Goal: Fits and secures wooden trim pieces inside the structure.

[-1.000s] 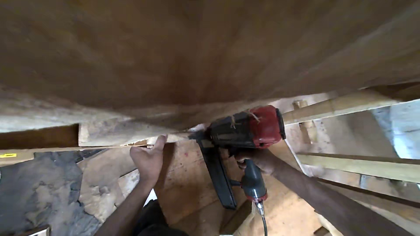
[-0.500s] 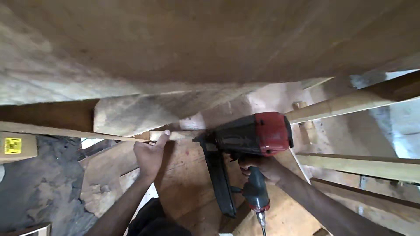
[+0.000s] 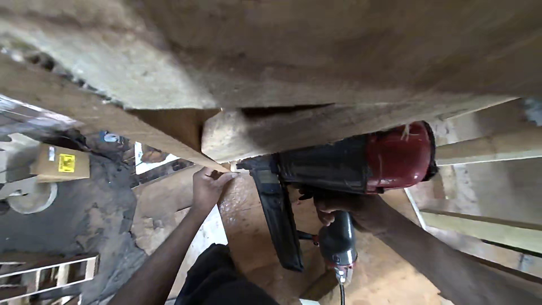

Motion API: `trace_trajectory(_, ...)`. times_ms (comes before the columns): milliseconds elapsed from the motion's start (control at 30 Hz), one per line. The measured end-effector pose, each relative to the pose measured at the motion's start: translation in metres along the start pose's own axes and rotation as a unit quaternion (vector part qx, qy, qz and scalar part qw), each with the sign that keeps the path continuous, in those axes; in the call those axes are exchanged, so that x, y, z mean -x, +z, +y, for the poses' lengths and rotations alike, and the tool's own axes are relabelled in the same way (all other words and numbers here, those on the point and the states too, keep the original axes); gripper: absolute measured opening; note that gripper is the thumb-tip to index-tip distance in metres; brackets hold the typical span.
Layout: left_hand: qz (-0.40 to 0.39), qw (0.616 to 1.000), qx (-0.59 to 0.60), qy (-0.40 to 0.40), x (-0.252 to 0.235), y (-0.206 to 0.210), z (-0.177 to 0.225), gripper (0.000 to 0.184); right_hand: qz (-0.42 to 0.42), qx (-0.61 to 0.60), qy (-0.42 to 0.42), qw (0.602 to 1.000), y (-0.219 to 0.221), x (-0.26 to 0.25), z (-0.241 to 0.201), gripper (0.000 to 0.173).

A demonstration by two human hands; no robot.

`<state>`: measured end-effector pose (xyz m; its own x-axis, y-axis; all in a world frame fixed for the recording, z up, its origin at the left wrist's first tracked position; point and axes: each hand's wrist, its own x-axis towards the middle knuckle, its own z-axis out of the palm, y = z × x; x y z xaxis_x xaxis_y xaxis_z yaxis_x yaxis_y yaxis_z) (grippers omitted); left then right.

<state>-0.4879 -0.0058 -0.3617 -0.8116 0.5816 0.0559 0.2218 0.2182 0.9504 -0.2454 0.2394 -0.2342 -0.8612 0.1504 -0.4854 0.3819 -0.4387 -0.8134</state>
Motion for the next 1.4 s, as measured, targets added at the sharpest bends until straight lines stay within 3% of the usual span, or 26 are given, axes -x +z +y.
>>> trace_trajectory(133, -0.03, 0.999, 0.026, -0.035, 0.005, 0.0, 0.0, 0.028, 0.02, 0.022, 0.025, 0.999, 0.007, -0.004, -0.003, 0.012)
trace_trajectory(267, -0.11, 0.983, 0.113, -0.098, 0.008, -0.005, -0.004, 0.055, 0.039, 0.034, 0.047, 0.998, 0.013, -0.003, -0.004, 0.011)
trace_trajectory(433, -0.126, 0.96, 0.226, -0.109, 0.007, -0.009, -0.01, 0.074, 0.022, 0.028, 0.026, 0.999, 0.012, -0.005, -0.002, 0.011)
trace_trajectory(567, -0.121, 0.963, 0.219, -0.1, 0.008, -0.011, -0.017, 0.076, 0.05, 0.107, 0.03, 0.993, 0.009, 0.001, -0.016, 0.014)
trace_trajectory(667, -0.106, 0.966, 0.189, -0.139, 0.011, -0.016, -0.014, 0.092, 0.091, 0.198, 0.059, 0.974, 0.01, 0.024, -0.033, 0.015)
trace_trajectory(733, -0.064, 0.975, 0.133, -0.169, 0.023, -0.008, -0.018, 0.085, 0.13, 0.242, 0.075, 0.959, 0.011, 0.054, -0.027, 0.014)
trace_trajectory(833, -0.036, 0.986, 0.056, -0.156, 0.066, -0.001, -0.033, 0.062, 0.211, 0.325, 0.064, 0.92, 0.007, 0.121, 0.011, 0.024)
trace_trajectory(900, -0.098, 0.985, 0.033, -0.14, 0.095, 0.008, -0.039, 0.048, 0.3, 0.364, 0.104, 0.876, 0.014, 0.172, 0.049, 0.037)
trace_trajectory(967, -0.209, 0.965, 0.0, -0.161, 0.12, 0.028, -0.034, 0.037, 0.4, 0.383, 0.123, 0.823, 0.037, 0.223, 0.094, 0.048)
trace_trajectory(1033, -0.357, 0.914, -0.076, -0.177, 0.142, 0.056, -0.017, 0.038, 0.491, 0.383, 0.172, 0.763, 0.064, 0.262, 0.149, 0.056)
trace_trajectory(1167, -0.577, 0.794, -0.192, -0.024, 0.194, 0.114, 0.011, 0.07, 0.666, 0.31, 0.176, 0.655, 0.116, 0.306, 0.265, 0.062)
trace_trajectory(1233, -0.652, 0.707, -0.272, -0.022, 0.204, 0.13, 0.073, 0.084, 0.706, 0.273, 0.22, 0.615, 0.145, 0.315, 0.314, 0.058)
trace_trajectory(1267, -0.686, 0.659, -0.305, -0.047, 0.204, 0.14, 0.116, 0.084, 0.705, 0.255, 0.256, 0.61, 0.157, 0.32, 0.338, 0.056)
trace_trajectory(1300, -0.703, 0.632, -0.326, -0.017, 0.209, 0.144, 0.142, 0.082, 0.697, 0.244, 0.292, 0.608, 0.167, 0.322, 0.36, 0.053)
trace_trajectory(1367, -0.612, 0.737, -0.259, 0.125, 0.238, 0.139, 0.129, 0.067, 0.684, 0.232, 0.323, 0.612, 0.179, 0.32, 0.395, 0.053)
trace_trajectory(1400, -0.657, 0.702, -0.27, 0.057, 0.236, 0.151, 0.144, 0.059, 0.684, 0.214, 0.313, 0.623, 0.183, 0.317, 0.41, 0.056)
